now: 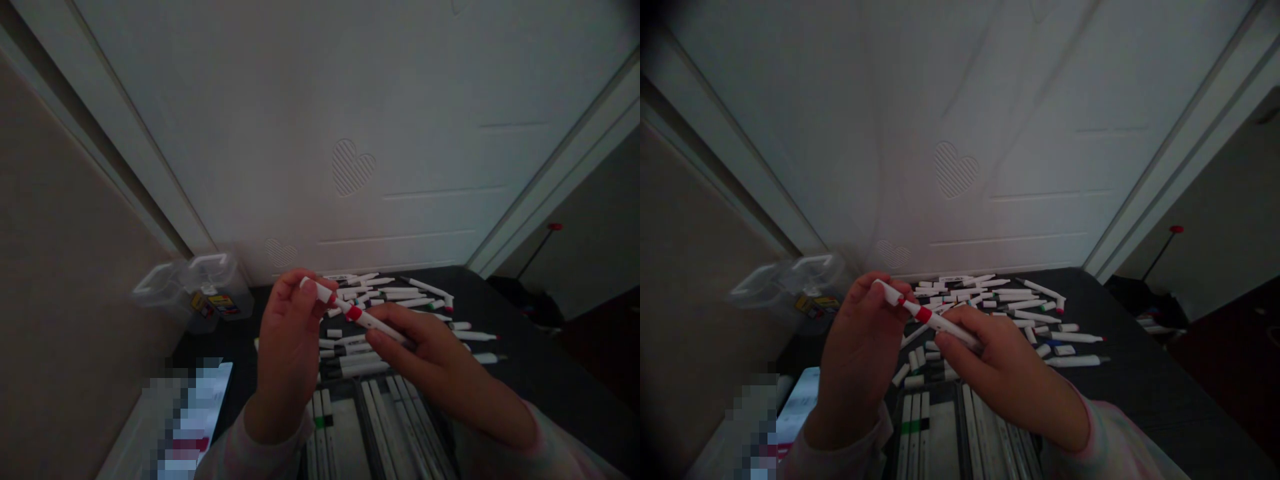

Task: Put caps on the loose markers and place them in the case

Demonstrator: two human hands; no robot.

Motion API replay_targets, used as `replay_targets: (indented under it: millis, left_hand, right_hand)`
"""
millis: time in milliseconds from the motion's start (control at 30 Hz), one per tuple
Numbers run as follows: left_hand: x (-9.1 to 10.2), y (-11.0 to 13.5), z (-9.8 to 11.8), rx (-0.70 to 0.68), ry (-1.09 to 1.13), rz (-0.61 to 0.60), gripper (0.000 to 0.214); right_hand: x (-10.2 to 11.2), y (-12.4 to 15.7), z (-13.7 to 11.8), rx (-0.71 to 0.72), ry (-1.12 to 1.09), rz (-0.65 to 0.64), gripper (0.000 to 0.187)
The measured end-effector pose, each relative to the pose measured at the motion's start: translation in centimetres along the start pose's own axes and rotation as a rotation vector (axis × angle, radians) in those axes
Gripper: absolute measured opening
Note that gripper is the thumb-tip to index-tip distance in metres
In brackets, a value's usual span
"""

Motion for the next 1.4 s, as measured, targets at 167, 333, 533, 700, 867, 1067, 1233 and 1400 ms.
replay_targets:
  millis: [167, 333, 533, 700, 867, 1067, 1233, 1400]
  left_hand:
    - [0.03, 0.0, 0.02, -0.016, -0.044, 0.004, 0.006]
    - [0.06, 0.08, -0.03, -0.031, -0.095, -0.003, 0.005]
    - [0.05, 0.17, -0.12, -0.022, -0.113, 0.0, 0.006]
    - [0.03, 0.26, -0.18, -0.021, -0.134, -0.006, 0.008]
    - [0.06, 0.37, -0.33, -0.031, -0.14, -0.044, 0.007]
    - [0.09, 0.37, -0.32, -0.054, -0.15, -0.073, 0.006]
    - [0.0, 0.44, -0.04, -0.083, -0.173, -0.097, 0.005]
    - [0.09, 0.46, 0.01, -0.125, -0.199, -0.134, 0.006]
  right_hand:
    - [-0.02, -0.01, -0.07, 0.0, -0.005, 0.004, 0.022]
    - [-0.01, -0.09, -0.2, -0.004, 0.006, -0.009, 0.023]
    - [0.04, -0.09, -0.24, 0.008, 0.017, 0.003, 0.023]
    - [-0.02, -0.07, -0.02, 0.004, 0.015, 0.014, 0.024]
    - [-0.04, 0.01, 0.02, 0.005, 0.002, 0.01, 0.024]
    - [-0.05, -0.01, -0.17, 0.002, 0.012, -0.007, 0.023]
    - [0.1, -0.02, -0.18, 0.044, 0.064, 0.05, 0.02]
    - [0.32, 0.11, -0.42, 0.103, 0.101, 0.123, 0.017]
Point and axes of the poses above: each hand's wrist, its own y-axis away from the middle knuckle, its own x-axis out of the back of the hand, z = x × y, the point moved 5 cm from there along -y, towards the middle knuckle, and after that the axes turned 4 degrees about -x, right-handed, at the moved point
